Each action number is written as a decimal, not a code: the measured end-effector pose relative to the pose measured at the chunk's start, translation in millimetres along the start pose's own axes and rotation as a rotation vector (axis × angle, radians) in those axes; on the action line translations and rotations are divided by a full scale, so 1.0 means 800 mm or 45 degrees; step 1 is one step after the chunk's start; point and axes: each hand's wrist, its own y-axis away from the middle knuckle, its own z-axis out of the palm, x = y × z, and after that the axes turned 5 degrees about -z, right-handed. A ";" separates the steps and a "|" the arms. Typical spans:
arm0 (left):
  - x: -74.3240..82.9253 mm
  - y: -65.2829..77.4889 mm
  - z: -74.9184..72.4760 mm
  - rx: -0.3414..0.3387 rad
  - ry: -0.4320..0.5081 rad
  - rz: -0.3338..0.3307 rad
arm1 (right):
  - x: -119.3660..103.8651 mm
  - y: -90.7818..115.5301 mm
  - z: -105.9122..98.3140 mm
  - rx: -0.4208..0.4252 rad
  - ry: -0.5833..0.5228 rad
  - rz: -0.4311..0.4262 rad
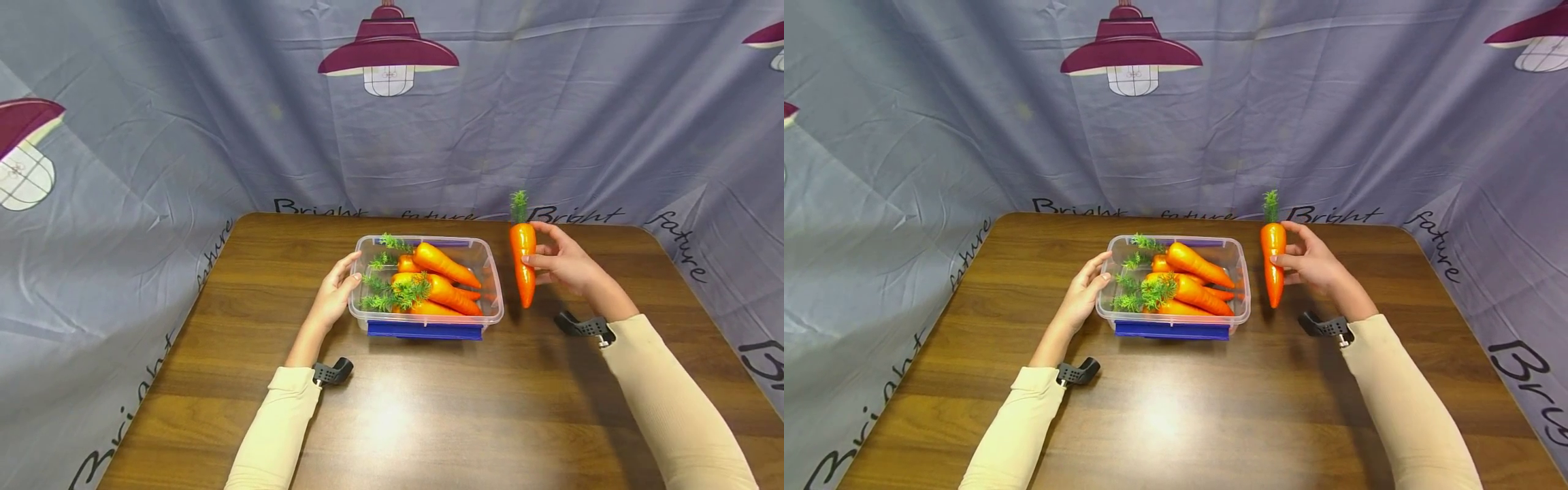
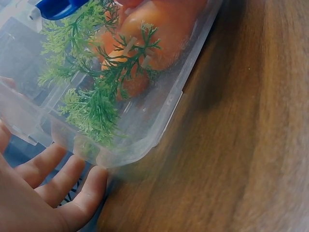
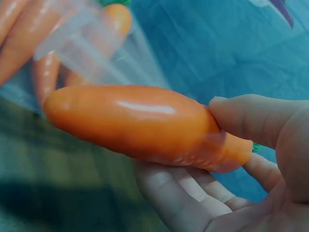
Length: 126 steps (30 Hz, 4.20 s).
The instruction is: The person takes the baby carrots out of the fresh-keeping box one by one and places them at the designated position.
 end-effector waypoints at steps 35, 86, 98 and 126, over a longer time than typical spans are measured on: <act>0.000 0.000 0.002 0.020 0.025 0.034 | 0.067 0.009 0.019 0.029 0.221 0.200; 0.000 -0.001 0.003 0.033 0.021 0.034 | -0.047 -0.030 0.048 -0.105 0.675 -0.112; 0.001 -0.001 0.004 0.022 0.051 0.024 | -0.066 -0.061 0.102 -0.275 1.001 -0.266; 0.004 0.000 0.001 0.014 0.030 0.006 | -0.040 -0.099 0.173 -0.497 1.310 -0.249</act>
